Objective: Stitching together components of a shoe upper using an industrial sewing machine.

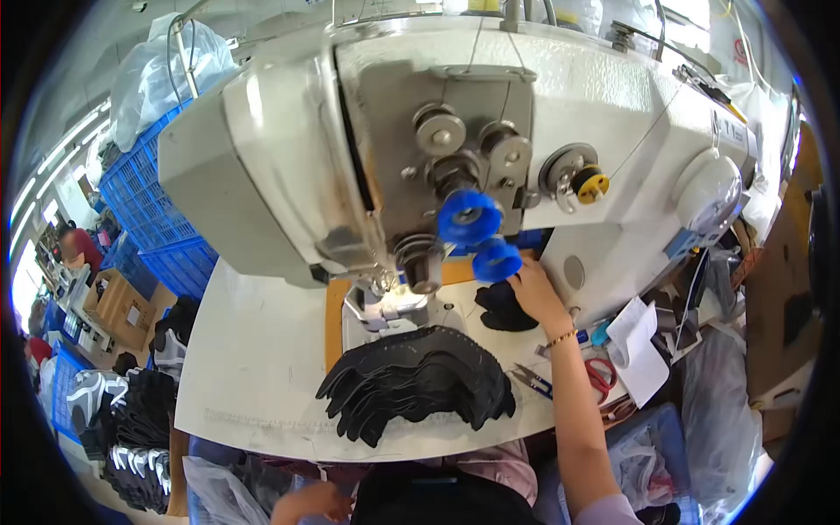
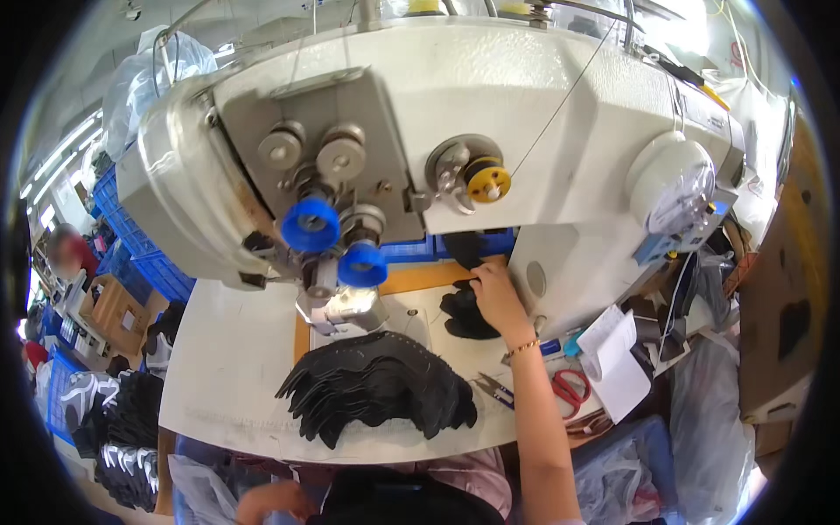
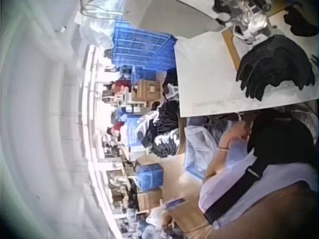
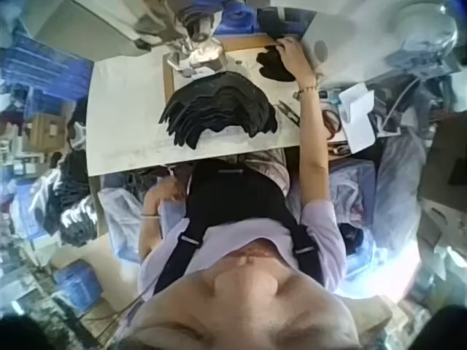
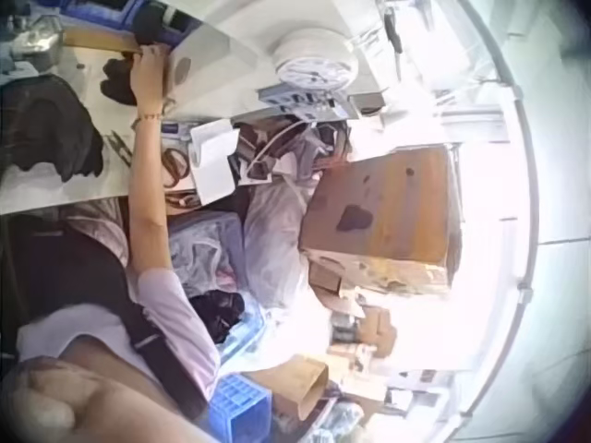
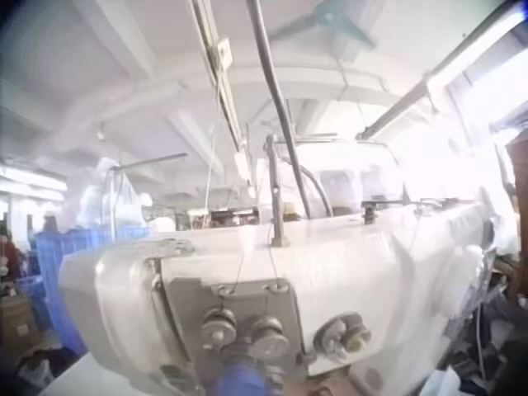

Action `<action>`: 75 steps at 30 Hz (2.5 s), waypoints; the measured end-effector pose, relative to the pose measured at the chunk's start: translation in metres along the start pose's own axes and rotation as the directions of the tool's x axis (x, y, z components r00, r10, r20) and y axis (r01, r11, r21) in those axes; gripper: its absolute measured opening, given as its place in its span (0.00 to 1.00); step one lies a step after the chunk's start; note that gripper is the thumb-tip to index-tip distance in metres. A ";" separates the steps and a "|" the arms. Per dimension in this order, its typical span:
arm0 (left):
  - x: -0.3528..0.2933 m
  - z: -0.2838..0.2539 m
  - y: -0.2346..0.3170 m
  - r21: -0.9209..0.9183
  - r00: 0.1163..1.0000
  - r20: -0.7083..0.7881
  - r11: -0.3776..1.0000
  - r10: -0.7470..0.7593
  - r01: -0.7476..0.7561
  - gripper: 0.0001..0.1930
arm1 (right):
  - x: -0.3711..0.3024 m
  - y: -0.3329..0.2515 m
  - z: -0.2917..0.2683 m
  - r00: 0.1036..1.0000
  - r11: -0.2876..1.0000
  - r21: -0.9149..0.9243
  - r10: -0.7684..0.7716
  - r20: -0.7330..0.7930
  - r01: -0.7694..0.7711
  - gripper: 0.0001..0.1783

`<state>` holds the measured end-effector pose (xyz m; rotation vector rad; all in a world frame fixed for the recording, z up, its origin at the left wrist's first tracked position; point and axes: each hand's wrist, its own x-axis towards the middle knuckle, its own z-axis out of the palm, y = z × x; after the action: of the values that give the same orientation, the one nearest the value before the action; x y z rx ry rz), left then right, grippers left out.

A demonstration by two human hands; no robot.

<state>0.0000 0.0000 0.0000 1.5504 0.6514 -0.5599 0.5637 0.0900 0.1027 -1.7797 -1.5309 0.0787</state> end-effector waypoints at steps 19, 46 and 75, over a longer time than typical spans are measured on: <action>-0.009 -0.144 0.261 0.712 0.588 -0.417 0.651 0.693 -0.262 0.21 | -0.007 -0.046 -0.018 0.998 0.993 -0.103 0.053 0.039 -0.049 0.18; 0.007 -0.125 0.269 0.753 0.374 -0.458 0.576 0.807 -0.320 0.14 | -0.023 -0.067 -0.053 0.996 0.989 -0.118 -0.093 -0.015 0.091 0.14; 0.035 -0.152 0.281 0.078 0.974 0.039 0.971 0.224 -0.227 0.41 | -0.173 -0.185 0.040 0.762 -0.046 0.812 0.318 0.564 -0.582 0.25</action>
<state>0.2158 0.1436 0.1898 1.6641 0.4259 -0.4412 0.3445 -0.0435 0.1084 -0.9660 -0.4560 1.3839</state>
